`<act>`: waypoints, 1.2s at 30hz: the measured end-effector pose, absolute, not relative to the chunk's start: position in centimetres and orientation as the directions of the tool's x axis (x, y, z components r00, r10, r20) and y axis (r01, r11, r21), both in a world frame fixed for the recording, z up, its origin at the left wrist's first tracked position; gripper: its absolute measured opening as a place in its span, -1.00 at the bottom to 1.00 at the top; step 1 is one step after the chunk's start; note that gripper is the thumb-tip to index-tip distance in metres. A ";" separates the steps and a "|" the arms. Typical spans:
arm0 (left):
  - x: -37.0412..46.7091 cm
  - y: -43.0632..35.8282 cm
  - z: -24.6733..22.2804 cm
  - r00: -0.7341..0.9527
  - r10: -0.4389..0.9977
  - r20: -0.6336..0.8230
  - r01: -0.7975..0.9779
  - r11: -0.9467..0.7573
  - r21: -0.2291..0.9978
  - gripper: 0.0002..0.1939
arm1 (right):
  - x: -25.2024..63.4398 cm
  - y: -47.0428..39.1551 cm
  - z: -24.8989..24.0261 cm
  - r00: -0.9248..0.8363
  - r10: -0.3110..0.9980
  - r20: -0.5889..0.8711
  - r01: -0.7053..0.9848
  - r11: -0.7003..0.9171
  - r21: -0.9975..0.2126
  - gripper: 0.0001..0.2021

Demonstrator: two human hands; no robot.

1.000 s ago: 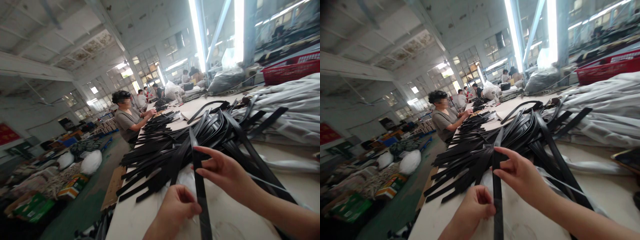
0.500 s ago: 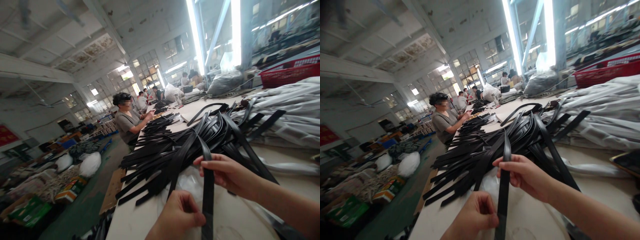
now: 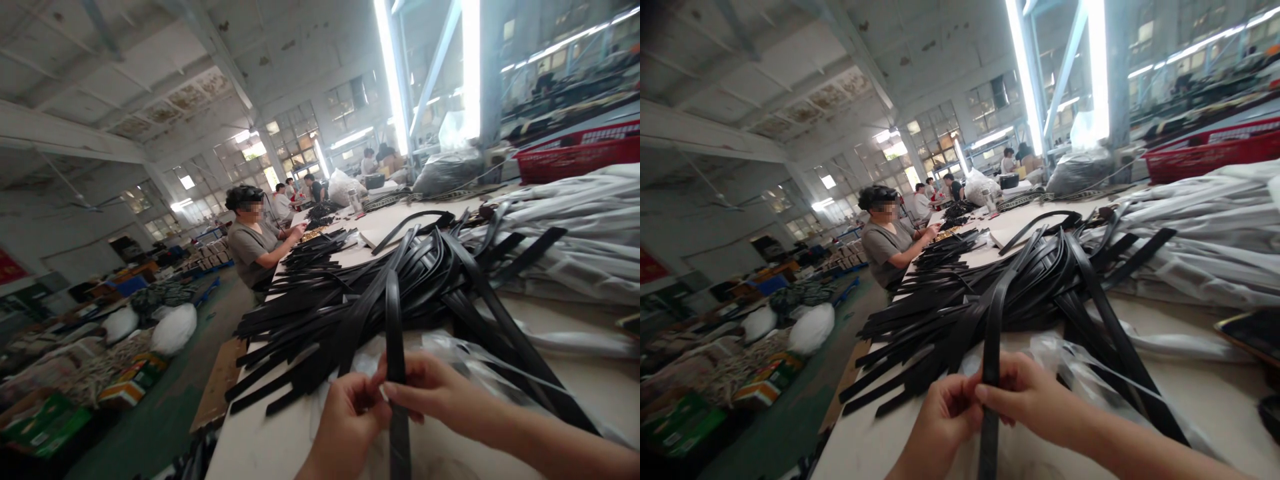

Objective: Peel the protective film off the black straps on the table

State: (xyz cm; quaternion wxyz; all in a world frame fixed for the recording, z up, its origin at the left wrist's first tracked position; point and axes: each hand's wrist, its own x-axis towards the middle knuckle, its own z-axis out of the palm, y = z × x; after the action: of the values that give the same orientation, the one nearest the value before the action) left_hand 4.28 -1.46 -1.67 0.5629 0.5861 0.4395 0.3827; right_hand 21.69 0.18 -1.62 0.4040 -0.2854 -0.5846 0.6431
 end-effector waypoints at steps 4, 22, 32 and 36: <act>4.3 -1.8 -1.3 0.332 0.937 -0.108 0.193 0.044 0.980 -0.62 | 23.0 1.4 -1.1 -0.257 0.966 0.013 -0.383 -0.090 -0.919 -0.57; 4.7 -2.0 -0.5 0.276 0.960 -0.051 0.255 -0.022 0.967 -0.68 | 23.3 2.0 -1.3 -0.299 0.953 0.058 -0.427 -0.079 -0.901 -0.68; 4.4 -1.8 -0.6 0.320 0.946 -0.053 0.252 -0.031 0.967 -0.64 | 22.9 1.6 -1.0 -0.371 0.928 0.041 -0.411 -0.125 -0.903 -0.65; 4.4 -1.8 -1.5 0.287 0.958 -0.023 0.243 -0.049 0.969 -0.65 | 23.5 2.2 -1.0 -0.319 0.944 0.081 -0.376 -0.048 -0.925 -0.68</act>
State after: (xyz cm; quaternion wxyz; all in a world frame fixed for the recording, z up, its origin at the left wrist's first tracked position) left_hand 4.42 -1.77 -1.54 0.4977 0.6292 0.4771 0.3589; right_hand 23.49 2.18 -0.95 0.5010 -0.2994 -0.4743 0.6591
